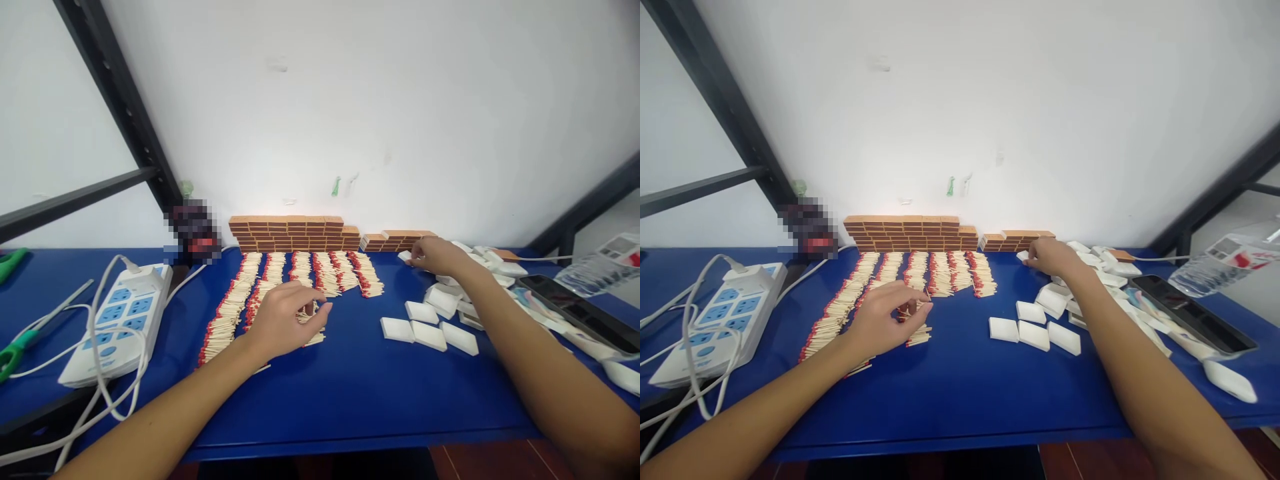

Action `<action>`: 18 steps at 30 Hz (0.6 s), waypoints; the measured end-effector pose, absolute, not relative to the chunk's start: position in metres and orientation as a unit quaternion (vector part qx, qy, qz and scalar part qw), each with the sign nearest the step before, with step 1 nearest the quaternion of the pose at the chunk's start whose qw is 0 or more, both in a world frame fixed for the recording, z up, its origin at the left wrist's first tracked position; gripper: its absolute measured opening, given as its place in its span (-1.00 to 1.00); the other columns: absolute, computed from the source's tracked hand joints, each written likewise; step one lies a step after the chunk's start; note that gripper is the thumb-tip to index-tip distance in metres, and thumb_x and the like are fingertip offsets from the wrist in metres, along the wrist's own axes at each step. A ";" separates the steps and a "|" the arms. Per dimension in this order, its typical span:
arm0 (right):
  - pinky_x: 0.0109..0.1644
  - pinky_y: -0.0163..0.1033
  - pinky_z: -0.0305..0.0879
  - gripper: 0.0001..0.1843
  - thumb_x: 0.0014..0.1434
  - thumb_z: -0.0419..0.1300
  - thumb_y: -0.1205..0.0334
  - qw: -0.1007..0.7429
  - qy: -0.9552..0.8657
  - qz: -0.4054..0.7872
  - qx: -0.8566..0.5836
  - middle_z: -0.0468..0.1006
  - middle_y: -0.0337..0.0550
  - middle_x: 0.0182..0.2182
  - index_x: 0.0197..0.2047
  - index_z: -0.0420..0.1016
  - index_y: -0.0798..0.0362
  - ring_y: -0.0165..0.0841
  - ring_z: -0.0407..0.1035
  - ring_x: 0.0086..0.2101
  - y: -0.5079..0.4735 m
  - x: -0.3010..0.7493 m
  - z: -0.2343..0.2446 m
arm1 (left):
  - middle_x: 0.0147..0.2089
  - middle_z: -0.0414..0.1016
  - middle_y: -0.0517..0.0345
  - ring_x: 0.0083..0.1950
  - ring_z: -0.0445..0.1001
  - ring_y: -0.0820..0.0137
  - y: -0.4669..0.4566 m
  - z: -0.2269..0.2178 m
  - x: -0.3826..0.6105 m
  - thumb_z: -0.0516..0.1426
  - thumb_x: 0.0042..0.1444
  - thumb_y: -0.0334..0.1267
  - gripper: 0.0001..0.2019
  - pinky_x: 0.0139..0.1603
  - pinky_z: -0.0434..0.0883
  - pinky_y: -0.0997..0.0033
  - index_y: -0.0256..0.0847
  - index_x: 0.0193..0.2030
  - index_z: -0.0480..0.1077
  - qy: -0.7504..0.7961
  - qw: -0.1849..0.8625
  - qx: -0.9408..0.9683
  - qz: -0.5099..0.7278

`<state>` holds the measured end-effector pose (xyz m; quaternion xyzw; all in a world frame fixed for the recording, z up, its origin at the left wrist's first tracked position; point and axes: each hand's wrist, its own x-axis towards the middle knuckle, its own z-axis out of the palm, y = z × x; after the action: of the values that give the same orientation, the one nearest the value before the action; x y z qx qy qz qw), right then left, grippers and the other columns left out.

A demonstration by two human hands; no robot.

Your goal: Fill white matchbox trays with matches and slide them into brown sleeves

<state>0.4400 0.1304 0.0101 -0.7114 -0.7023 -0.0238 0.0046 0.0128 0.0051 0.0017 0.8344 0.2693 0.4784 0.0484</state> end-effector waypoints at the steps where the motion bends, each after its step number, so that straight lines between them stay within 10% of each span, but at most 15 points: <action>1: -0.20 -0.10 0.32 -0.62 0.17 0.26 -0.10 0.008 -0.702 -0.026 -0.711 0.70 0.14 -0.10 -0.17 0.62 0.04 -0.05 0.54 -0.17 0.130 0.439 0.009 | -0.46 0.55 0.23 -0.44 0.47 0.45 0.005 0.002 0.013 0.24 0.33 -0.27 -0.89 -0.33 0.42 0.41 -0.19 -0.23 0.59 0.268 0.046 0.836 0.477; 11: -0.12 -0.11 0.35 -0.39 0.25 0.18 -0.10 0.108 -0.743 0.026 -0.659 0.68 0.01 -0.12 0.26 0.49 0.04 -0.13 0.52 -0.19 0.101 0.421 0.048 | -0.41 0.61 0.20 -0.41 0.49 0.44 0.006 -0.001 0.013 0.22 0.36 -0.31 -0.88 -0.29 0.44 0.39 -0.20 -0.22 0.57 0.268 0.029 0.846 0.460; 18: -0.21 -0.19 0.32 -0.58 0.29 0.31 -0.20 0.217 -0.825 0.291 -0.432 0.63 -0.14 -0.22 -0.04 0.55 -0.02 -0.28 0.44 -0.28 0.037 0.320 0.057 | -0.39 0.59 0.18 -0.31 0.50 0.34 -0.001 0.002 0.016 0.26 0.34 -0.25 -0.91 -0.17 0.49 0.27 -0.21 -0.12 0.57 0.251 0.028 0.864 0.437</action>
<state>0.3200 0.0368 0.0572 -0.4319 -0.8254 0.2915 0.2171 0.0159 -0.0007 0.0023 0.8635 0.2508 0.4367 0.0275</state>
